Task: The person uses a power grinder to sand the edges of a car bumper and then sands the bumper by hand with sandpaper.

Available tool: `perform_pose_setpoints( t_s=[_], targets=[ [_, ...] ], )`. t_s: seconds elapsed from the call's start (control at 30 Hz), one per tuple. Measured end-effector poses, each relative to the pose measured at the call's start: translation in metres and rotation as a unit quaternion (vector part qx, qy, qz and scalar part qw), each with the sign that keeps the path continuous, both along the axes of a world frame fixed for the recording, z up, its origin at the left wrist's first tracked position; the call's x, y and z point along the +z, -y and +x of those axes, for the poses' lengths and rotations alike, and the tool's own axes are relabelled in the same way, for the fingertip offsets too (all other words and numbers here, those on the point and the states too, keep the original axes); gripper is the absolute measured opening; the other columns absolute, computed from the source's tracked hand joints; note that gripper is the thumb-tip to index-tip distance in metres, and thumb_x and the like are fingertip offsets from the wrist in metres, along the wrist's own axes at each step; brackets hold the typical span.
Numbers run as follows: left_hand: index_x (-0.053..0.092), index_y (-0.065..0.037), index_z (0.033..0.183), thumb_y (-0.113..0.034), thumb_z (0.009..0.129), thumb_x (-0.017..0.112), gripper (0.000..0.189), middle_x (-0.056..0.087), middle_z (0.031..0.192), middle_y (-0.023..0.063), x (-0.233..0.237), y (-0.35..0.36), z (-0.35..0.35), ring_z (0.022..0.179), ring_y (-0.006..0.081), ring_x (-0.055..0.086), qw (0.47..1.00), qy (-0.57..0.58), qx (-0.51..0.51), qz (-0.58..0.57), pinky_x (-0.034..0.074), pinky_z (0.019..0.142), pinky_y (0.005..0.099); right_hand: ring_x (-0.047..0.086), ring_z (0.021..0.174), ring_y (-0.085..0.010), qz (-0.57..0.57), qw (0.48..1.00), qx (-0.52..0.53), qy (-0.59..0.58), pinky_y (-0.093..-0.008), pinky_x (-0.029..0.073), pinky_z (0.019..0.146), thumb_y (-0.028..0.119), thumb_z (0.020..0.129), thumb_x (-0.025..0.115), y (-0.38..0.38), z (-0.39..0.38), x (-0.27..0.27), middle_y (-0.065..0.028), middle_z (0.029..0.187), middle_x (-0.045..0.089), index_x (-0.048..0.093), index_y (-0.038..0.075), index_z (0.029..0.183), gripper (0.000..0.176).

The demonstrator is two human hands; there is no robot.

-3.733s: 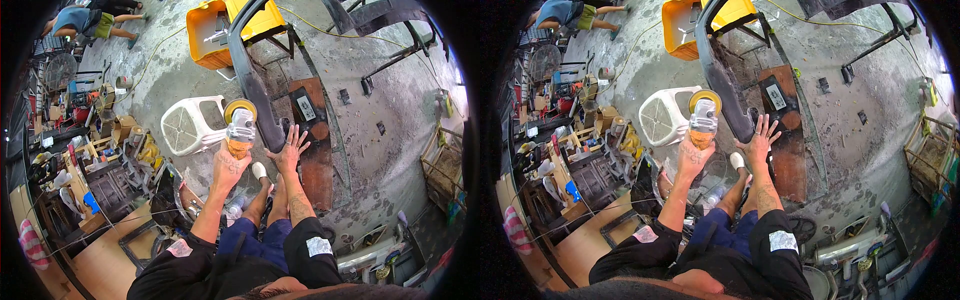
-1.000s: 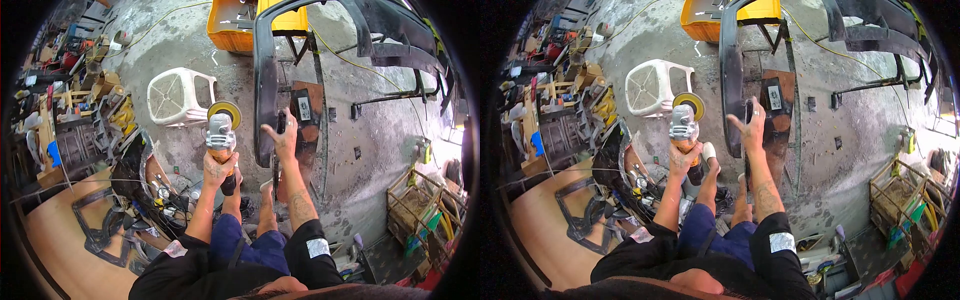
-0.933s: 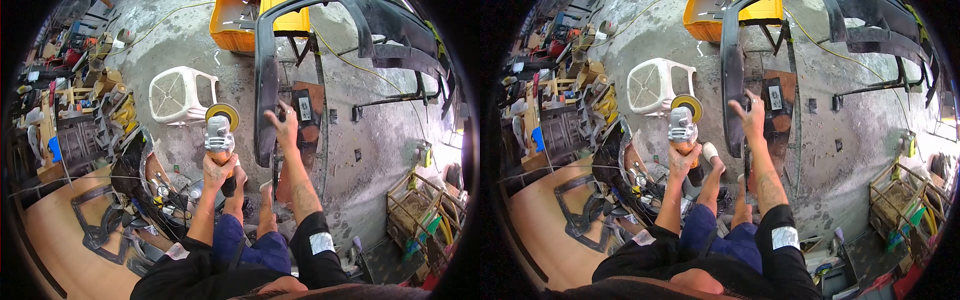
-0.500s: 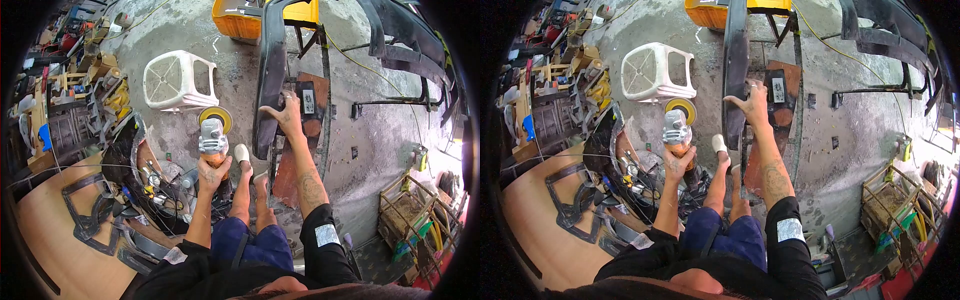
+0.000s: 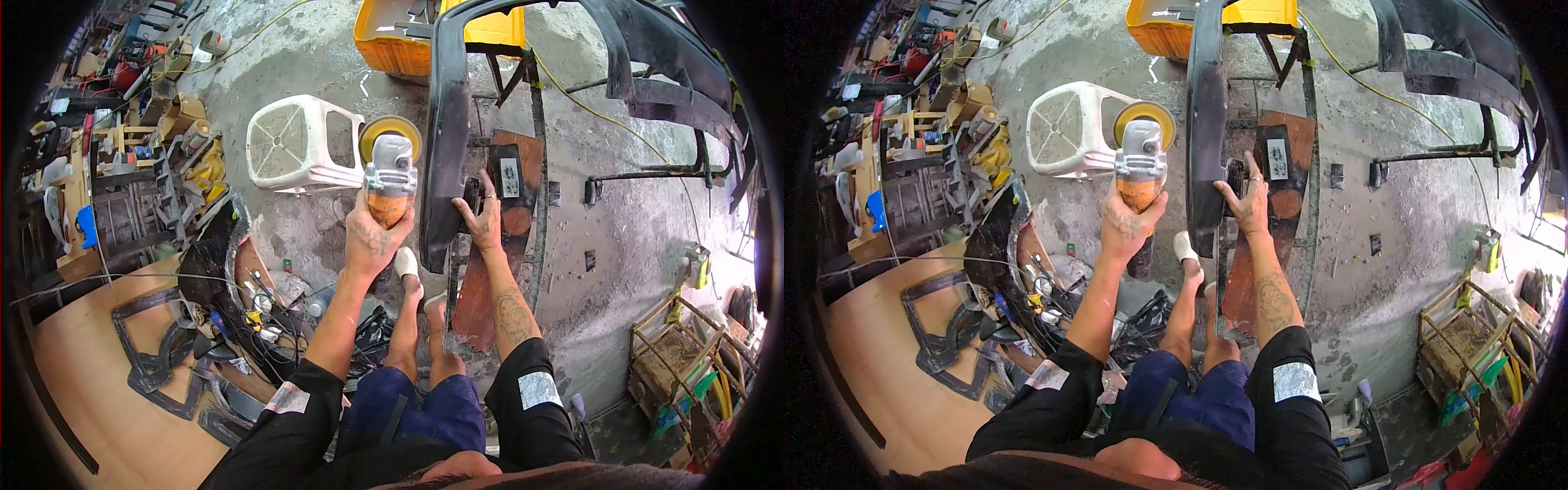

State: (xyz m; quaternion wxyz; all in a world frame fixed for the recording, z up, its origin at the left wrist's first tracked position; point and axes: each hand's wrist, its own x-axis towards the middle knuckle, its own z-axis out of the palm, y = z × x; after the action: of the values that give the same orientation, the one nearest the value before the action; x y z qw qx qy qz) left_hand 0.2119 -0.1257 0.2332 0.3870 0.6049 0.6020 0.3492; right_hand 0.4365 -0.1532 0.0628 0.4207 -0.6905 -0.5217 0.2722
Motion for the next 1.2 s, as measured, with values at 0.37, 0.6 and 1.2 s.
perform_pose_setpoints(
  t_s=[0.37,0.6,1.2],
  targets=[
    [0.06,0.004,0.111,-0.023,0.082,0.085,0.048,0.075,0.094,0.0245,0.0,-0.014,0.028,0.087,0.0427,0.075,0.999,-0.049,0.005,0.007,0.059,0.078,0.0461,0.059,0.106,-0.0414,-0.071,0.996,0.011,0.043,-0.0489,0.048,0.095,0.057,0.078,0.088,0.004,0.006,-0.006,-0.0234,0.114,0.066,0.064,-0.007,0.122,0.081],
    [0.057,0.004,0.111,-0.023,0.082,0.085,0.048,0.074,0.094,0.0255,-0.001,-0.011,0.034,0.089,0.0452,0.074,0.996,-0.093,0.004,-0.006,0.059,0.079,0.0485,0.059,0.105,-0.0417,-0.074,0.997,0.013,0.036,-0.0489,0.048,0.094,0.057,0.077,0.088,0.004,0.007,-0.011,-0.0229,0.112,0.066,0.064,-0.007,0.122,0.082],
    [0.059,0.005,0.111,-0.022,0.082,0.085,0.047,0.075,0.095,0.025,0.006,-0.004,0.05,0.09,0.0438,0.075,0.997,-0.064,0.029,-0.039,0.059,0.079,0.0462,0.059,0.102,-0.0413,-0.048,0.998,0.012,0.028,-0.0489,0.047,0.091,0.056,0.076,0.089,0.005,0.007,-0.012,-0.0218,0.109,0.066,0.065,-0.005,0.117,0.078]
  ],
)
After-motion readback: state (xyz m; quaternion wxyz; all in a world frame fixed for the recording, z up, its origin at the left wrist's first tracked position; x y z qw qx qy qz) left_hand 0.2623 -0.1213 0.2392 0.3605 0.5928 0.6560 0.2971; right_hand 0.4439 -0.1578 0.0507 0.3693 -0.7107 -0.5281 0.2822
